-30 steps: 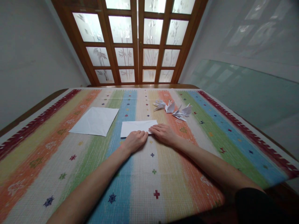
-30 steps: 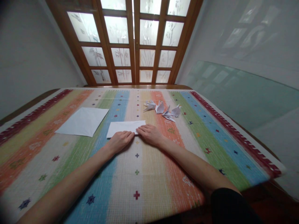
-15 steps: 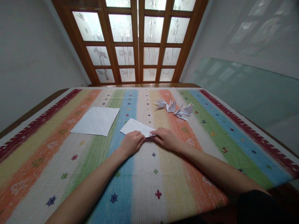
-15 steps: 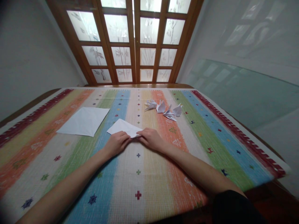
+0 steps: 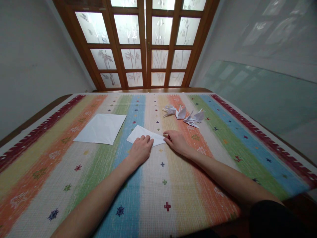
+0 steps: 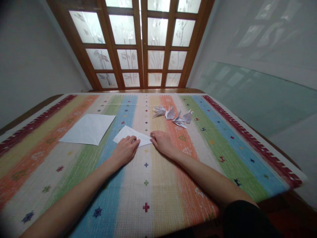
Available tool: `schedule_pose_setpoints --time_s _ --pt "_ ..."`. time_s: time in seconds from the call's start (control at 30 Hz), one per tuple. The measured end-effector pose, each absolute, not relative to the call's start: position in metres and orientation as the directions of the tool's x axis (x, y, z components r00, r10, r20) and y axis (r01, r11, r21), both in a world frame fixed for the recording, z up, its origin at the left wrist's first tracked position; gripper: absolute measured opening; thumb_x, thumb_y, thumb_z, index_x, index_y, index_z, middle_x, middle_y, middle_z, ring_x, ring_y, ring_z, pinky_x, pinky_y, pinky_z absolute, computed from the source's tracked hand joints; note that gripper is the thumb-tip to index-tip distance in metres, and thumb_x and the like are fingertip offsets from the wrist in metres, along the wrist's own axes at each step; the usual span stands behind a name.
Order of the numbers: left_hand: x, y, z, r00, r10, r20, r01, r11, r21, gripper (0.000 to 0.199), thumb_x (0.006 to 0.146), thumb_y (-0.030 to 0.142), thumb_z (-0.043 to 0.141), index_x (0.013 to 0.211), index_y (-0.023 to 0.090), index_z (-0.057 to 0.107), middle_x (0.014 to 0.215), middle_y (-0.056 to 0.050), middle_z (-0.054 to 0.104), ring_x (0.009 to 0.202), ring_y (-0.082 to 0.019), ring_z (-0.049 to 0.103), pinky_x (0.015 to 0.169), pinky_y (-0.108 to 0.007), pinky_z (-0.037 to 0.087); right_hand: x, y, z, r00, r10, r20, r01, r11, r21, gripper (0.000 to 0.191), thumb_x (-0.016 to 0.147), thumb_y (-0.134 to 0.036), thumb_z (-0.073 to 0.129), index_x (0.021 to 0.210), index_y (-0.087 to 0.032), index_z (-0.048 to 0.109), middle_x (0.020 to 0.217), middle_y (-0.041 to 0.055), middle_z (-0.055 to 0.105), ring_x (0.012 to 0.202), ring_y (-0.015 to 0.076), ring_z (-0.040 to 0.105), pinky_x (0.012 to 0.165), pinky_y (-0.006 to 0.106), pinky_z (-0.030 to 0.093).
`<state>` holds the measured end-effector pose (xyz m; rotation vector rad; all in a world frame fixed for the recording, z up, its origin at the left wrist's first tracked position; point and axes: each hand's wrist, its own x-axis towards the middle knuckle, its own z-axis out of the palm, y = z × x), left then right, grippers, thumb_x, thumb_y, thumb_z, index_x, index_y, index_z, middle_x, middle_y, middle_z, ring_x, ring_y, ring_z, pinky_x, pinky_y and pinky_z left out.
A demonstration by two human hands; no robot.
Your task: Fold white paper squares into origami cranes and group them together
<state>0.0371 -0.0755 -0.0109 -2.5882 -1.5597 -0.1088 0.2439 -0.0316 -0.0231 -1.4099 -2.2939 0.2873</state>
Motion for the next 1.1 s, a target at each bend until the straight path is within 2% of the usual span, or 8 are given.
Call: schedule_pose_setpoints --time_s 0.33,0.43,0.5,0.6,0.67,0.8,0.93,1.1 --pt "0.050 -0.072 0.001 0.616 0.787 0.018 0.777 -0.604 -0.176 0.031 0.092 0.006 0.038 0.113 0.004 0.060 0.087 -0.020 0.070 0.082 -0.028 0.064 0.071 -0.038 0.044 0.273 -0.025 -0.039 -0.277 0.886 0.371 0.774 0.435 -0.461 0.018 0.085 -0.022 0.057 0.101 -0.017 0.064 0.085 0.0074 0.068 0.081 0.0224 0.062 0.078 0.038 0.046" --pt "0.046 -0.064 0.003 0.484 0.863 0.148 0.863 -0.498 0.083 0.027 0.087 0.005 0.044 0.105 0.010 0.064 0.085 -0.016 0.071 0.081 -0.026 0.065 0.072 -0.036 0.045 0.275 -0.027 -0.043 -0.214 0.813 0.542 0.748 0.493 -0.445 0.035 0.083 -0.019 0.054 0.118 -0.017 0.057 0.099 0.0110 0.065 0.091 0.0257 0.060 0.082 0.043 0.048" --pt "0.042 -0.056 0.007 0.279 0.912 0.302 0.806 -0.393 0.442 0.025 0.086 0.009 0.048 0.104 0.016 0.064 0.085 -0.010 0.071 0.078 -0.022 0.065 0.073 -0.033 0.046 0.274 -0.029 -0.045 -0.250 0.724 0.642 0.725 0.580 -0.371 0.052 0.081 -0.015 0.053 0.132 -0.018 0.046 0.116 0.0144 0.059 0.105 0.0278 0.057 0.088 0.046 0.048" --pt "0.040 -0.047 0.015 -0.074 0.964 0.257 0.313 -0.222 0.924 0.027 0.081 0.022 0.058 0.108 0.017 0.059 0.075 -0.003 0.068 0.063 -0.015 0.062 0.064 -0.028 0.046 0.271 -0.034 -0.047 -0.377 0.576 0.726 0.690 0.697 -0.195 0.072 0.080 -0.013 0.054 0.146 -0.025 0.026 0.141 0.0159 0.041 0.124 0.0300 0.047 0.098 0.050 0.045" --pt "0.043 -0.046 0.018 -0.156 0.981 0.113 -0.047 -0.122 0.991 0.037 0.072 0.026 0.067 0.106 0.016 0.056 0.070 0.001 0.066 0.057 -0.013 0.059 0.060 -0.025 0.046 0.268 -0.037 -0.047 -0.394 0.468 0.791 0.683 0.725 -0.090 0.078 0.083 -0.015 0.056 0.149 -0.030 0.018 0.149 0.0146 0.030 0.131 0.0313 0.041 0.100 0.052 0.043" --pt "0.048 -0.050 0.013 -0.240 0.970 -0.041 -0.233 -0.016 0.972 0.043 0.064 0.023 0.072 0.102 0.017 0.051 0.064 0.005 0.061 0.053 -0.011 0.057 0.056 -0.023 0.044 0.267 -0.037 -0.045 -0.474 0.279 0.835 0.603 0.794 0.078 0.066 0.088 -0.015 0.053 0.146 -0.034 0.027 0.145 0.0095 0.044 0.134 0.0278 0.041 0.104 0.050 0.038" --pt "0.040 -0.055 0.001 -0.259 0.966 -0.017 0.283 0.093 0.954 0.032 0.073 0.021 0.066 0.102 0.017 0.052 0.058 0.005 0.057 0.052 -0.015 0.057 0.056 -0.026 0.044 0.268 -0.035 -0.043 -0.761 0.249 0.599 0.400 0.907 0.131 0.035 0.092 -0.016 0.052 0.124 -0.029 0.057 0.116 0.0033 0.069 0.121 0.0221 0.054 0.104 0.043 0.036" --pt "0.020 -0.060 -0.008 0.112 0.963 0.246 0.913 -0.197 0.356 0.031 0.080 0.019 0.063 0.111 0.016 0.059 0.099 -0.012 0.067 0.095 -0.028 0.062 0.081 -0.040 0.048 0.266 -0.038 -0.040 -0.811 0.378 0.446 0.386 0.919 -0.076 0.023 0.088 -0.016 0.054 0.105 -0.020 0.069 0.103 0.0084 0.073 0.098 0.0211 0.063 0.088 0.038 0.043"
